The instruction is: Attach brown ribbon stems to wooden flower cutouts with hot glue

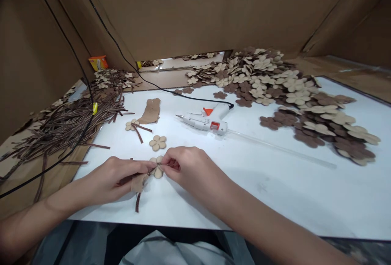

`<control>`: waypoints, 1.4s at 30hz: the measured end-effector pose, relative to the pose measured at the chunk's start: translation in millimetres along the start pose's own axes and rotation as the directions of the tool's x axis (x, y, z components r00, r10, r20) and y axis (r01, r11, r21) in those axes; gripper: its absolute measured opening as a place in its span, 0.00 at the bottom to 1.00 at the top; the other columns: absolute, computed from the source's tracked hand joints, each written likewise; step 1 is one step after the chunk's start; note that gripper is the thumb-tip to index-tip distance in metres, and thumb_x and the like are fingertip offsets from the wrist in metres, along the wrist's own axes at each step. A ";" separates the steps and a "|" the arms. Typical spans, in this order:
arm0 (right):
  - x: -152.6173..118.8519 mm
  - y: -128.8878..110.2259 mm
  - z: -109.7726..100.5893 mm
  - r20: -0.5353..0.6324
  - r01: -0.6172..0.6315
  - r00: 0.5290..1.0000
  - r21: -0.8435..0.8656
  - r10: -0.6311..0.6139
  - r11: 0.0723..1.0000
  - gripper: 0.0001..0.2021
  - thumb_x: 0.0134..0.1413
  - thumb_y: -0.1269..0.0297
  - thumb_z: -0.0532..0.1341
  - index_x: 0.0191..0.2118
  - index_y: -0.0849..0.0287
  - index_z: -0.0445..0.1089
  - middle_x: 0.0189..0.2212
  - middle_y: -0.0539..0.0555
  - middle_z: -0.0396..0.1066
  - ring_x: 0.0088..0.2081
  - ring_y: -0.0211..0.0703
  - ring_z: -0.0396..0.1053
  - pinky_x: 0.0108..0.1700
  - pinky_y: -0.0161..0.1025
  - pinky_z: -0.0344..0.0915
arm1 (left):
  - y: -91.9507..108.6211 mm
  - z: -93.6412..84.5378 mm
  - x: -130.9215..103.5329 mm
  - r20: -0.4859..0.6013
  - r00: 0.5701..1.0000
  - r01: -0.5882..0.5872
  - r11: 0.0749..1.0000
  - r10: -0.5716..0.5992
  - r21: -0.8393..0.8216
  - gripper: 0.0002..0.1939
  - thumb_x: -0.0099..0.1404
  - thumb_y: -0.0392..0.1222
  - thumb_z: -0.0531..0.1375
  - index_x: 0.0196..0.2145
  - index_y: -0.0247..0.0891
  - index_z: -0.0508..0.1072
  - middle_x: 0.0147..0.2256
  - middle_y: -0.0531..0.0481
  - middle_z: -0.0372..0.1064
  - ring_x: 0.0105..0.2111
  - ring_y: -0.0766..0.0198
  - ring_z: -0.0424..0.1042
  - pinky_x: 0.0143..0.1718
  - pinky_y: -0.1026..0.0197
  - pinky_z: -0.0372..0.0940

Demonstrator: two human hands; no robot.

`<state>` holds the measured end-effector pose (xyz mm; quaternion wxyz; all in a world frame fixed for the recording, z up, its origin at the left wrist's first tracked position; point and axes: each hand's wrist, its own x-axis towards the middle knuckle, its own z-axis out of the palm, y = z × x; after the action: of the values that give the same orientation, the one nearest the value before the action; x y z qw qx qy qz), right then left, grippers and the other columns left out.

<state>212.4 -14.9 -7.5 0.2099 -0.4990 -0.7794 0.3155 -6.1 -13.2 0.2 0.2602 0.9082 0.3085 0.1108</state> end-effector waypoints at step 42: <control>-33.7 -20.5 33.0 -0.196 0.242 0.925 -0.357 -0.326 0.902 0.15 0.59 0.70 0.47 0.51 0.60 0.53 0.48 0.60 0.66 0.54 0.50 0.61 0.51 0.52 0.66 | -2.4 -3.9 -3.4 -0.053 0.998 0.027 0.977 -0.040 -0.213 0.11 0.61 0.29 0.52 0.40 0.35 0.67 0.40 0.49 0.73 0.35 0.69 0.71 0.35 0.71 0.61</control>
<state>191.9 -61.1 -17.0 0.2653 -0.4426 -0.8526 0.0821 -11.4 -12.1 2.1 0.3483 0.8665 0.3175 0.1646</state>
